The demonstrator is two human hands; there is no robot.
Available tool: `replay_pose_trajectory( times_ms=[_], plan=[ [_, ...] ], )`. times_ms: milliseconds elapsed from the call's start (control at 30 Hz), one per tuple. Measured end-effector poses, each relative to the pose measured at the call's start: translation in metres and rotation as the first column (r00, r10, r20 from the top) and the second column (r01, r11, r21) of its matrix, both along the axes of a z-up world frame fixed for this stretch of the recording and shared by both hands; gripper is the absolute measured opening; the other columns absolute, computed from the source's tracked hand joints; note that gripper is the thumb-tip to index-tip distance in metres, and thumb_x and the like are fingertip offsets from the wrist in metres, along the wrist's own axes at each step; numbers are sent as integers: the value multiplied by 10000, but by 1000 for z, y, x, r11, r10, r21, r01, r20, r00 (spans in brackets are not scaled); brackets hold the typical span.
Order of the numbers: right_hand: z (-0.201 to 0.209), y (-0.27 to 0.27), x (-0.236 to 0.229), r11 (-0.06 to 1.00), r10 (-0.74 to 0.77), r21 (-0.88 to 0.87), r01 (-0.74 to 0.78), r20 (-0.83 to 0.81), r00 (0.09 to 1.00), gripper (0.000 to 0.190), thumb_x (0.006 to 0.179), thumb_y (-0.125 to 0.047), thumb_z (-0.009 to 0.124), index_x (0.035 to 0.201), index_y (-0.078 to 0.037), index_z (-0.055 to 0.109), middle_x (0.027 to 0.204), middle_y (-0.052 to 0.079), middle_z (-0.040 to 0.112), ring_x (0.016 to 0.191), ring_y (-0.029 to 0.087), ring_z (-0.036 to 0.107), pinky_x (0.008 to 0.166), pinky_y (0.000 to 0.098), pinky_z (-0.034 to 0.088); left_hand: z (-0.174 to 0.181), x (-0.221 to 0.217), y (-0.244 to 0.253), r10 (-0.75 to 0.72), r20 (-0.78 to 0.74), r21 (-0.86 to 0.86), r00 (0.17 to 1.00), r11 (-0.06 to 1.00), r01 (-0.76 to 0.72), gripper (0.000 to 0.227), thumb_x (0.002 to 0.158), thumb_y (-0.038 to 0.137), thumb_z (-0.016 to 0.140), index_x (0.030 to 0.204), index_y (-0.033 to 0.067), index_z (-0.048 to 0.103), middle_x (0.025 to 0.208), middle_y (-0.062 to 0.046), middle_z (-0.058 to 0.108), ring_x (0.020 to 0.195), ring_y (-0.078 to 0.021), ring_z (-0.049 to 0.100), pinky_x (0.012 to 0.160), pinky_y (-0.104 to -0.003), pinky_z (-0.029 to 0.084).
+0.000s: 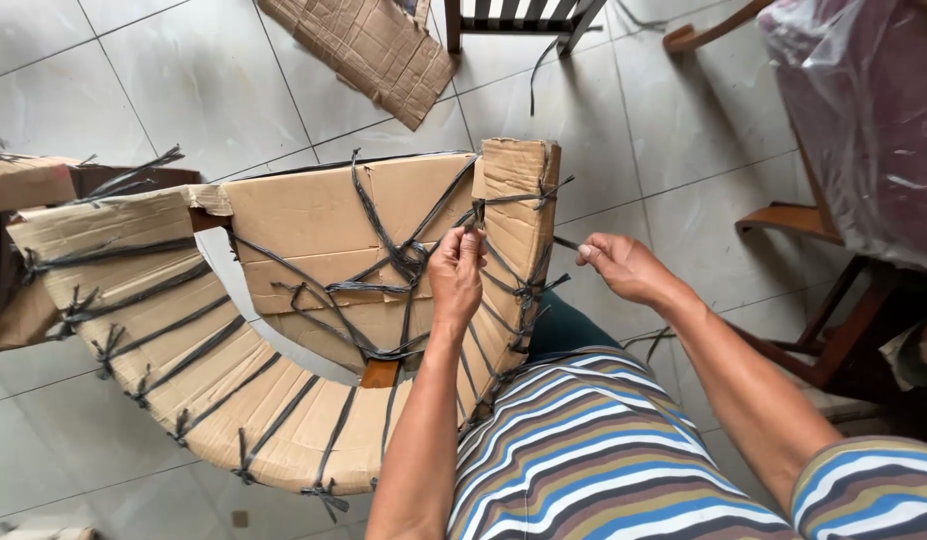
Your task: Securing cardboard protective layers to a curved furniture frame using black plastic straps.
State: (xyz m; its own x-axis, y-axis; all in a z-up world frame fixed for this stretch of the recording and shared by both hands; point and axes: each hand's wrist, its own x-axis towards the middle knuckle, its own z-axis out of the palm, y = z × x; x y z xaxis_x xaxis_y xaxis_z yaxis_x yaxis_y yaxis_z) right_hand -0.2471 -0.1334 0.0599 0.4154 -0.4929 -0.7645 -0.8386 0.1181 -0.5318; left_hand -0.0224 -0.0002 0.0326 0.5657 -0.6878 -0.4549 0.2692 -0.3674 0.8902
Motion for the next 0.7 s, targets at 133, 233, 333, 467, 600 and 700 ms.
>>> replay_pose_trajectory(
  times_ms=[133,233,333,467,600,700],
  plan=[
    [19,10,-7,997,-10,-79,13,38,999,304,1056,-265,511,1034,-76,748,683,130,623,709,290,592,701,448,501,24,1,5,21,63,-59,998,998,-17,217,1062,237,587,968,109,734,695,-28,646,633,-113,614,624,-254,530],
    [33,13,-10,986,-38,-161,45,48,998,299,1068,-244,502,1001,-85,746,628,67,574,645,239,562,647,408,487,31,-7,8,-7,54,-82,999,997,12,239,1056,306,616,972,123,745,690,-21,665,626,-106,638,624,-243,540],
    [41,17,-16,965,-101,-233,123,104,989,283,1083,-262,529,1009,-93,743,618,74,584,621,235,563,637,415,484,43,-15,17,-4,55,-102,998,995,10,243,1058,289,613,955,109,739,673,-7,635,614,-95,600,624,-247,527],
    [52,14,-20,938,-165,-274,210,176,970,259,1084,-267,548,994,-129,748,616,55,598,608,202,588,612,361,493,47,-27,21,-15,142,-89,990,996,28,231,1055,280,618,972,113,755,701,-49,686,647,-120,630,649,-288,549],
    [61,1,-12,950,-111,-260,174,240,964,230,1052,-270,603,991,-115,761,634,81,624,635,199,597,626,376,512,42,-43,15,-114,182,-24,977,992,121,237,1045,310,636,930,145,761,644,-40,671,642,-134,632,646,-303,545],
    [74,-1,13,971,-18,-220,90,311,950,246,1044,-242,581,955,-75,738,626,104,604,627,212,555,611,375,479,49,-58,-10,-155,83,-118,984,979,164,232,1052,285,624,952,112,743,717,-115,705,694,-170,711,660,-327,587]
  ],
)
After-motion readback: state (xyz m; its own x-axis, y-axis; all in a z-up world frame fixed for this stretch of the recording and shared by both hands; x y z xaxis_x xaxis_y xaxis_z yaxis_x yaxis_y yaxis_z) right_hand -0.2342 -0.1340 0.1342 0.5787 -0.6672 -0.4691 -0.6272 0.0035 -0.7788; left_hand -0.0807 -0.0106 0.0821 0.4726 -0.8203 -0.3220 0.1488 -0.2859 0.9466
